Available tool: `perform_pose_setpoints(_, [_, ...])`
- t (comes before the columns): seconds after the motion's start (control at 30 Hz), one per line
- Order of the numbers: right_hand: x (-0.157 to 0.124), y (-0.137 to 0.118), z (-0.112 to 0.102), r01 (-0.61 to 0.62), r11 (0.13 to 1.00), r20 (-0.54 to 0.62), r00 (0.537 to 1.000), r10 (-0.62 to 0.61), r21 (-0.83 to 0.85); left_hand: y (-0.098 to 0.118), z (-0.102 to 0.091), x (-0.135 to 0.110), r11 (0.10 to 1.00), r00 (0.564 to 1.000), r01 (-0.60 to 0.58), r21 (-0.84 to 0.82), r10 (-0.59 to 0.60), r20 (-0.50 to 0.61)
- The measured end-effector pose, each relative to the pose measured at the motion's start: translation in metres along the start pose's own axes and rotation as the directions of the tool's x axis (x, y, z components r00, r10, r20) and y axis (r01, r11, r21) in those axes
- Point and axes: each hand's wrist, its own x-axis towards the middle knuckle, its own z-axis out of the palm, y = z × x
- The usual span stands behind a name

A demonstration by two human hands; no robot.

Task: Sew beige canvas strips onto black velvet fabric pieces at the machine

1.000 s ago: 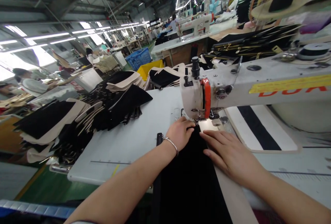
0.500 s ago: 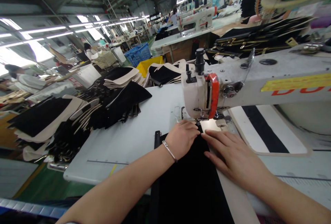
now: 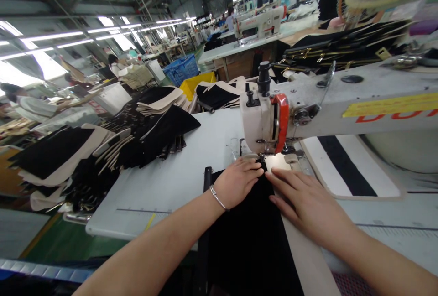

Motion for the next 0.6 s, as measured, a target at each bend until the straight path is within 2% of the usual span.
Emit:
perform_pose_setpoints(0.07, [-0.015, -0.009, -0.003, 0.012, 1.000, -0.007, 1.000, -0.012, 0.005, 0.019, -0.015, -0.018, 0.999, 0.993, 0.026, -0.032, -0.022, 0.117])
perform_pose_setpoints(0.17, [-0.052, -0.029, -0.010, 0.081, 0.997, -0.034, 0.996, -0.080, 0.018, 0.058, -0.032, -0.061, 0.991, 0.956, -0.003, -0.131, 0.041, 0.292])
perform_pose_setpoints(0.23, [-0.078, -0.044, -0.017, 0.144, 0.990, -0.061, 0.988, -0.143, 0.006, 0.082, -0.033, -0.090, 0.988, 0.938, -0.044, -0.149, 0.092, 0.333])
perform_pose_setpoints(0.33, [-0.105, -0.060, -0.027, 0.211, 0.976, -0.071, 0.974, -0.214, -0.049, 0.100, -0.017, -0.119, 0.990, 0.945, -0.121, -0.067, 0.135, 0.296])
perform_pose_setpoints(0.47, [-0.118, -0.064, -0.029, 0.262, 0.954, -0.031, 0.963, -0.269, -0.143, 0.101, -0.004, -0.130, 0.986, 0.955, -0.167, 0.024, 0.156, 0.252])
perform_pose_setpoints(0.6, [-0.118, -0.059, -0.027, 0.331, 0.924, -0.067, 0.935, -0.349, -0.191, 0.101, -0.017, -0.116, 0.993, 0.961, -0.105, -0.048, 0.114, 0.253])
